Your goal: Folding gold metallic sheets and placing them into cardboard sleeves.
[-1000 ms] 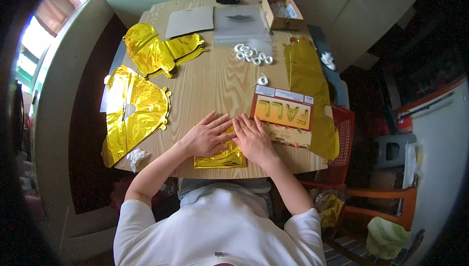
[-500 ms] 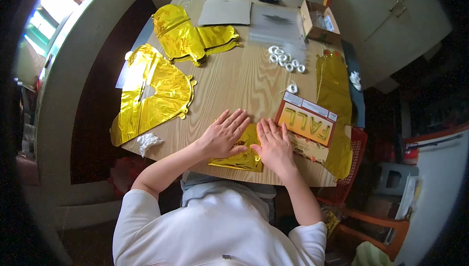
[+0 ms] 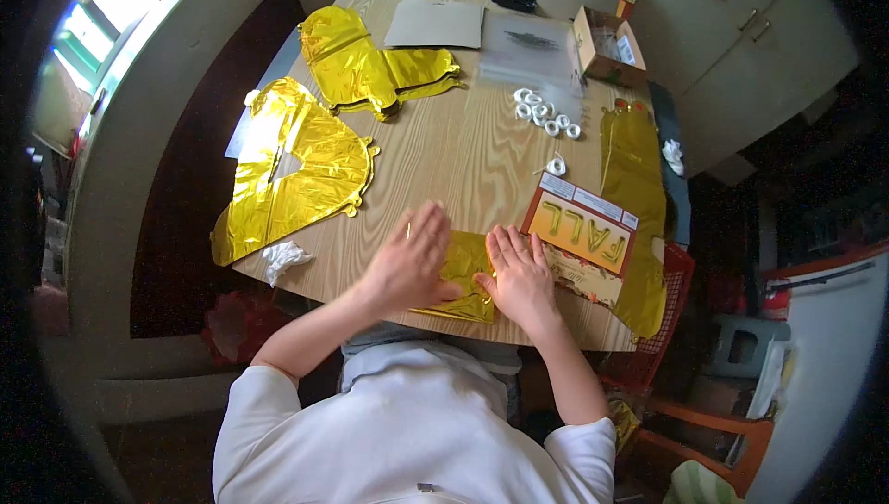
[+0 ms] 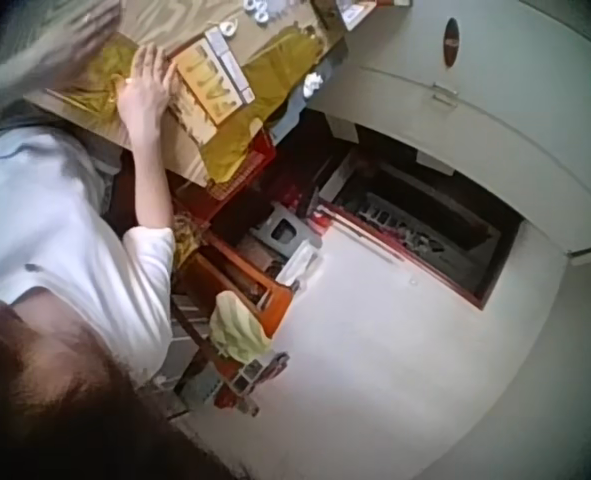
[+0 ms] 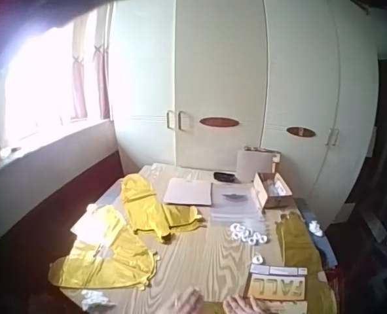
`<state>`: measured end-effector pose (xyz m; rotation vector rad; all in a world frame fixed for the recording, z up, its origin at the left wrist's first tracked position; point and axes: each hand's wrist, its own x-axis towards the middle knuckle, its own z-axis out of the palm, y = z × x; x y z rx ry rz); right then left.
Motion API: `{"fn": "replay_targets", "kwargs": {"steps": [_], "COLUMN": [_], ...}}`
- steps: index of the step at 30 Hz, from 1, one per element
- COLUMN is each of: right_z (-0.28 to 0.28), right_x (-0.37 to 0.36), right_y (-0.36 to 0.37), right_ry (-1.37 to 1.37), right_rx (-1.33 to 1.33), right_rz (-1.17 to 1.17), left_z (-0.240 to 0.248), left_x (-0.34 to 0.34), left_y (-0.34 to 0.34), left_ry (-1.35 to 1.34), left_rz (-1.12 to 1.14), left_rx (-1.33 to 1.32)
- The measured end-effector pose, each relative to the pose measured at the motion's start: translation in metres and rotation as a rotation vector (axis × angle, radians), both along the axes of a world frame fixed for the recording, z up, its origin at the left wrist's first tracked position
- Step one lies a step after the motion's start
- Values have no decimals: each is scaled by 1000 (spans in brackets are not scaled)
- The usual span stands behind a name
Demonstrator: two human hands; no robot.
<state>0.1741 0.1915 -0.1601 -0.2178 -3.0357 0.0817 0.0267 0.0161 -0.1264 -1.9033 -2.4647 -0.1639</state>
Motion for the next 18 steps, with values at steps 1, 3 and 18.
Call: {"fn": "replay_targets", "kwargs": {"steps": [1,3,18], "right_z": [3,3,5], "right_x": [1,2,83], "right_y": [-4,-11,10], "right_ry": [4,8,-157], "right_rx": [5,30,-15], "right_rz": [-6,-12,-216], "left_z": [-6,-10,-29], "left_x": [16,41,52], "left_y": [-3,-17,-75], "left_ry": [-22,-128,-91], "left_rz": [-58,-101,-136], "left_rx": [20,28,17]}}
